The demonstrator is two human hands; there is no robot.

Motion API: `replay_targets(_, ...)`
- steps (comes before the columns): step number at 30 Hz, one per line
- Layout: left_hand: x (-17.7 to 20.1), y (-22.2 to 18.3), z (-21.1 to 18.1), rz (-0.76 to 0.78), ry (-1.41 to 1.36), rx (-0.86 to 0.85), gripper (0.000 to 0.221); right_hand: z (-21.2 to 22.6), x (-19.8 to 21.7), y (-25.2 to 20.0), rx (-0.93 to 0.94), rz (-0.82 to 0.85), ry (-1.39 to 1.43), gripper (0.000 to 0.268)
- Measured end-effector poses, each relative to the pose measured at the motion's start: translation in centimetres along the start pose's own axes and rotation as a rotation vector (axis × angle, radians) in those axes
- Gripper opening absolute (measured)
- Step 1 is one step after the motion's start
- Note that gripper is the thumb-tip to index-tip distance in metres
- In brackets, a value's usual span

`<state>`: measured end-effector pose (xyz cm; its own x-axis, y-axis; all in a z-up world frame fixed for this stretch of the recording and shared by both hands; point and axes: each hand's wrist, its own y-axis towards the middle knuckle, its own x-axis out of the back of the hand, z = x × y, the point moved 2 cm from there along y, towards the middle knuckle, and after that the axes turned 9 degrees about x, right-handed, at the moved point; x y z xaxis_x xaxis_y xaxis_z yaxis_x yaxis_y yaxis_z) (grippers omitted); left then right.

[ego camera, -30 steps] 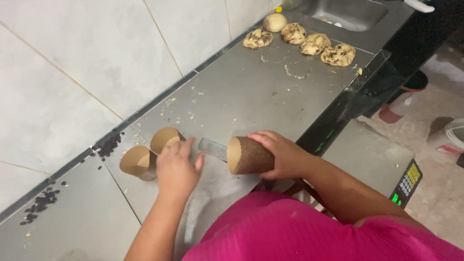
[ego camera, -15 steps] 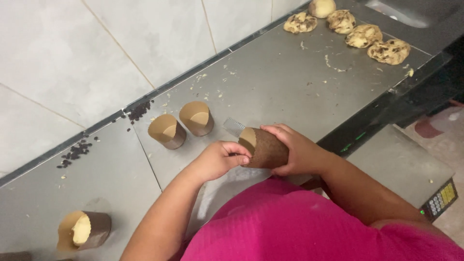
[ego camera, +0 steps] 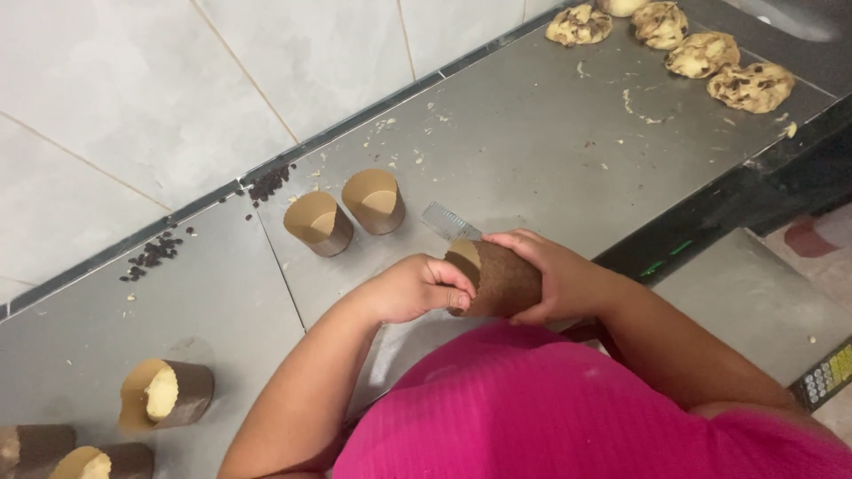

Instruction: The person is shaping pre-portioned dough balls and placing them into paper baking molds on a stainless steel counter.

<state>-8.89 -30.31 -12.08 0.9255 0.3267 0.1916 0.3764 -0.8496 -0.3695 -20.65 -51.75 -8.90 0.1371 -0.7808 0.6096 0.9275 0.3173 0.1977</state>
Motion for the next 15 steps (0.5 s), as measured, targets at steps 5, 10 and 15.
replay_targets(5,-0.2,-0.9,-1.4,-0.129,0.166,-0.060,0.014,-0.3,0.0,0.2,0.005,0.001,0.033,0.115)
replay_targets(10,-0.8,0.2,-0.4,-0.397,0.449,-0.118,0.019,-0.4,-0.1,0.5,0.062,-0.007,0.018,0.113)
replay_targets(15,-0.8,0.2,-1.2,-0.392,0.437,-0.082,0.024,-0.6,0.4,0.1,0.086,-0.050,0.006,0.112)
